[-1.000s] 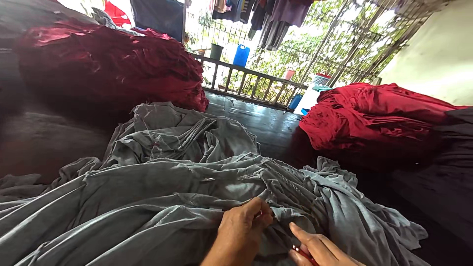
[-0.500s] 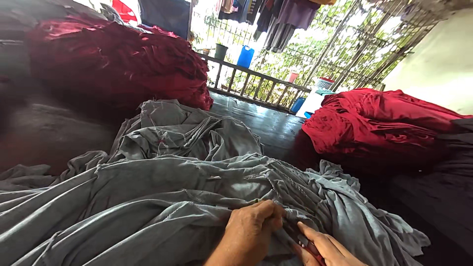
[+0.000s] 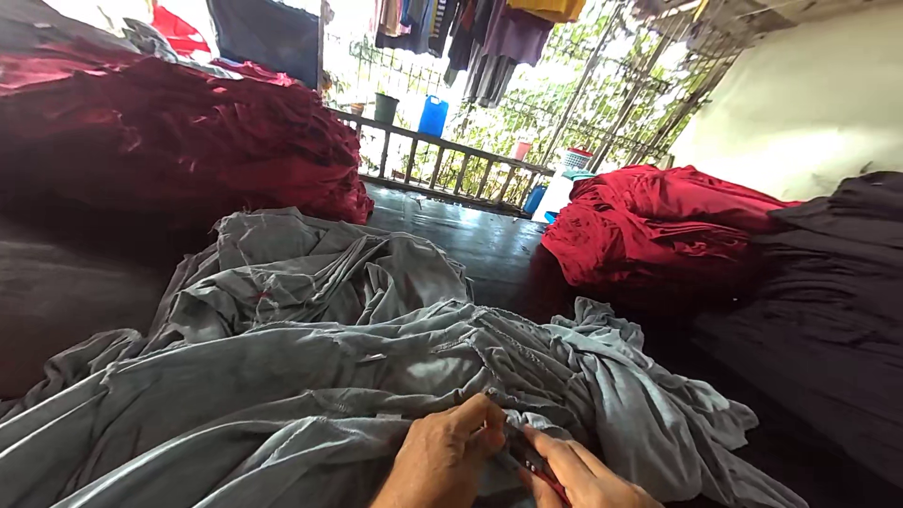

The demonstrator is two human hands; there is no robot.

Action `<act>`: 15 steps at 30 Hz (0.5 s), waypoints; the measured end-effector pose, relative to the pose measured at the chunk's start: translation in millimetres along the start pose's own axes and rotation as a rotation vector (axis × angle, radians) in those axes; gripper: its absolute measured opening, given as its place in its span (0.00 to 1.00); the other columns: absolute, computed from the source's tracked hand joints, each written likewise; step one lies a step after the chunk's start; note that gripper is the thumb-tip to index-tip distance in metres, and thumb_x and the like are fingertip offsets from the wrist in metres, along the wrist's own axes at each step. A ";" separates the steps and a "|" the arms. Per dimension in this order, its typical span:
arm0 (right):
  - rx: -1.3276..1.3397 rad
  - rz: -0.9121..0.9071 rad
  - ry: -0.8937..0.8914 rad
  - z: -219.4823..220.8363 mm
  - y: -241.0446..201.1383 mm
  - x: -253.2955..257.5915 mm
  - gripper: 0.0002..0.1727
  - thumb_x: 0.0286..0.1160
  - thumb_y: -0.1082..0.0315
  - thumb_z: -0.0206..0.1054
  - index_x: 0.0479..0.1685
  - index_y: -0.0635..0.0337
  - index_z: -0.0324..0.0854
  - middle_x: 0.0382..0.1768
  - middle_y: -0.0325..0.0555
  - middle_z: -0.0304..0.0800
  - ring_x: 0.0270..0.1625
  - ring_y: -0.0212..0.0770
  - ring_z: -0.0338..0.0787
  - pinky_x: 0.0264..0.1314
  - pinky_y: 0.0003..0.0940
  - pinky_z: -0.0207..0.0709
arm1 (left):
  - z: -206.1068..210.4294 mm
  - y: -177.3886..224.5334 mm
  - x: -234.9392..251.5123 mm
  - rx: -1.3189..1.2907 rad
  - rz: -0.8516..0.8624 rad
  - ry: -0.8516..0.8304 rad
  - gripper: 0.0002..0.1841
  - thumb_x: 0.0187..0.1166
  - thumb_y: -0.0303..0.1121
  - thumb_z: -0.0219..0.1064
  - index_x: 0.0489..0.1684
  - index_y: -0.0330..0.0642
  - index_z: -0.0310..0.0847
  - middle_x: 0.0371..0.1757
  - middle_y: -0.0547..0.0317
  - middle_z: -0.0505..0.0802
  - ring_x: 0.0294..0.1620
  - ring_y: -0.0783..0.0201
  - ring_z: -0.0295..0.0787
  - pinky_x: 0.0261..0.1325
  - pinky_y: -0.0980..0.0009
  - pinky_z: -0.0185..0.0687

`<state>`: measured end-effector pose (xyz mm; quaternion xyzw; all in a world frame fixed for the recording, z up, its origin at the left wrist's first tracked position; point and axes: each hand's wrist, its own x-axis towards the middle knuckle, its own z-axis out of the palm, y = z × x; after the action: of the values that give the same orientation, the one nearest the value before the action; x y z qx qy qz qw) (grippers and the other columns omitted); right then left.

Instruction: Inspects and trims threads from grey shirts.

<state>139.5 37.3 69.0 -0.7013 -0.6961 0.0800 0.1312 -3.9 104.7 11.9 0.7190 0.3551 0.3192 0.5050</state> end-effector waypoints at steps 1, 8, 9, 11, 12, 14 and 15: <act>0.001 -0.008 0.007 0.5 0.0 -0.1 0.17 0.74 0.75 0.65 0.57 0.78 0.87 0.45 0.70 0.93 0.42 0.66 0.95 0.42 0.58 0.86 | -0.3 0.6 0.1 -0.003 -0.006 -0.005 0.14 0.86 0.29 0.57 0.54 0.29 0.86 0.46 0.41 0.94 0.48 0.49 0.91 0.52 0.49 0.80; 0.035 -0.030 -0.027 -1.0 0.7 -0.3 0.17 0.73 0.74 0.65 0.56 0.77 0.88 0.42 0.69 0.93 0.41 0.65 0.95 0.41 0.59 0.85 | -1.1 -0.9 0.3 -0.025 -0.033 -0.022 0.14 0.87 0.29 0.56 0.55 0.29 0.85 0.49 0.42 0.94 0.50 0.51 0.92 0.54 0.50 0.80; 0.036 -0.023 -0.035 -1.1 1.3 -0.2 0.17 0.74 0.74 0.65 0.56 0.77 0.88 0.42 0.68 0.93 0.41 0.66 0.95 0.41 0.59 0.85 | -0.9 -1.4 0.3 -0.023 -0.032 -0.023 0.14 0.87 0.29 0.56 0.56 0.29 0.85 0.50 0.42 0.94 0.51 0.51 0.92 0.55 0.50 0.81; 0.044 -0.012 -0.054 -1.3 2.3 0.0 0.17 0.74 0.74 0.65 0.56 0.77 0.88 0.43 0.68 0.93 0.42 0.66 0.95 0.42 0.60 0.85 | -0.5 -2.8 0.6 -0.023 -0.024 -0.022 0.14 0.87 0.29 0.56 0.56 0.30 0.85 0.52 0.42 0.94 0.52 0.51 0.92 0.55 0.51 0.81; 0.052 -0.010 -0.063 -1.5 2.8 0.1 0.17 0.74 0.74 0.65 0.56 0.76 0.89 0.43 0.68 0.93 0.42 0.66 0.95 0.43 0.60 0.85 | -0.4 -3.7 0.5 -0.026 -0.017 -0.023 0.14 0.87 0.29 0.56 0.55 0.29 0.85 0.52 0.42 0.94 0.52 0.51 0.92 0.55 0.51 0.81; 0.062 -0.011 -0.080 -2.4 3.9 0.2 0.16 0.74 0.74 0.66 0.55 0.75 0.89 0.44 0.68 0.94 0.43 0.66 0.95 0.44 0.60 0.85 | -0.2 -4.9 0.5 -0.020 -0.010 -0.027 0.14 0.87 0.30 0.56 0.55 0.29 0.85 0.50 0.42 0.95 0.50 0.51 0.92 0.53 0.51 0.81; 0.059 -0.013 -0.084 -2.8 4.4 0.4 0.16 0.74 0.74 0.66 0.54 0.75 0.89 0.44 0.68 0.94 0.43 0.66 0.95 0.44 0.60 0.85 | 0.0 -5.3 0.6 -0.014 -0.010 -0.029 0.14 0.87 0.30 0.56 0.55 0.30 0.85 0.48 0.43 0.95 0.49 0.51 0.92 0.52 0.51 0.81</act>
<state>144.5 37.5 70.4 -0.6886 -0.7029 0.1289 0.1231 -4.7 106.4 6.9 0.7184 0.3489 0.3086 0.5167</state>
